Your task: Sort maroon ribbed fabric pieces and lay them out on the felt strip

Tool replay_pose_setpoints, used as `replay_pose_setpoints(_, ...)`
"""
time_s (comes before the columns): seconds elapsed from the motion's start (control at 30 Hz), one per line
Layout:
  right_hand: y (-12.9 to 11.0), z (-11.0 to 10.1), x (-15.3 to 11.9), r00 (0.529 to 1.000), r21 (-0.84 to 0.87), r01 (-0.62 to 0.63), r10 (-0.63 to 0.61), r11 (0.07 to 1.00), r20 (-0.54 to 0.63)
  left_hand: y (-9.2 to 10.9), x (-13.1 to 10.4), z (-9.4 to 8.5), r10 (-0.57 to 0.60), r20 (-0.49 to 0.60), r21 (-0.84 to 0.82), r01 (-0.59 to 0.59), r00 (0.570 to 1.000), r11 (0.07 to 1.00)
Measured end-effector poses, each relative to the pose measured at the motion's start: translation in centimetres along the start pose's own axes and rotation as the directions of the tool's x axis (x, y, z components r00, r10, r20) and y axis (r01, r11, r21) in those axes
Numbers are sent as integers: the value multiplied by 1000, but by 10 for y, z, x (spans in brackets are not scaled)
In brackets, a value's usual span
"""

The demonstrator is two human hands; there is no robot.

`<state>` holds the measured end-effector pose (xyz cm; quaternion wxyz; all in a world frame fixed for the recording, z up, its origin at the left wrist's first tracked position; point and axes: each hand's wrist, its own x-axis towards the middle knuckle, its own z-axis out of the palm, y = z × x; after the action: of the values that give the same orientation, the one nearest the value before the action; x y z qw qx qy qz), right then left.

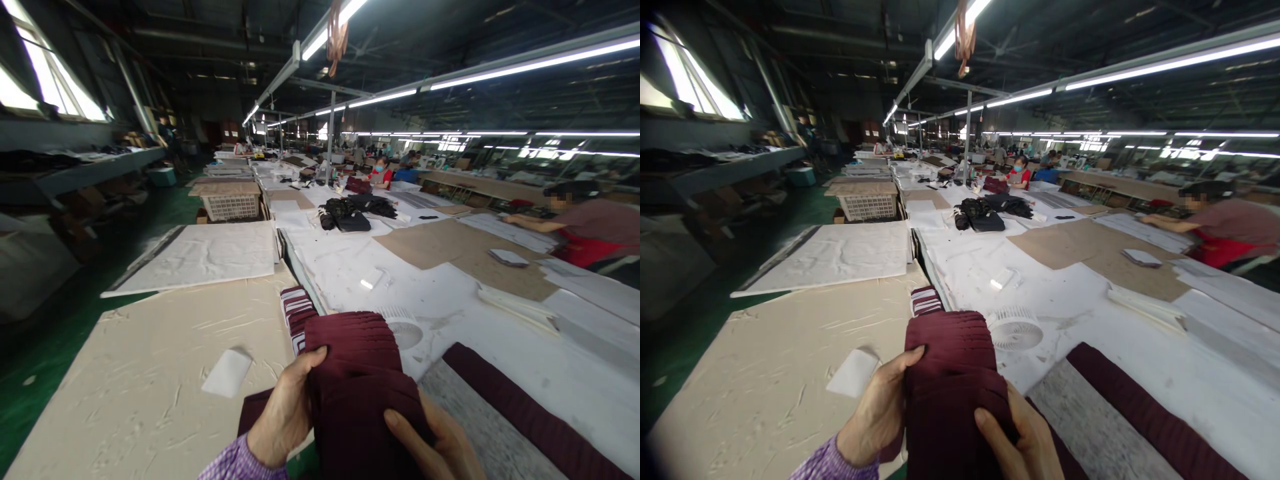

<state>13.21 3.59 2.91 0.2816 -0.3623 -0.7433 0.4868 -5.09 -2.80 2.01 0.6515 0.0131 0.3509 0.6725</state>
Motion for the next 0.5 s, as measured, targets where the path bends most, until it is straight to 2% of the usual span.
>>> replay_pose_setpoints(0.07,0,-4,1,994,-50,-35,41,998,104,1,1,-1,22,-19,15,-22,1000,1000)
replay_pose_setpoints(0.1,0,-6,2,993,-69,-35,43,997,113,2,1,-1,26,-21,13,-26,999,1000)
replay_pose_setpoints(0.3,-1,-16,1,995,-151,-37,50,988,86,4,3,-1,19,-13,-52,-20,1000,998)
replay_pose_setpoints(0.5,-9,-10,3,997,-49,4,0,999,78,1,2,2,64,29,-33,-63,998,997)
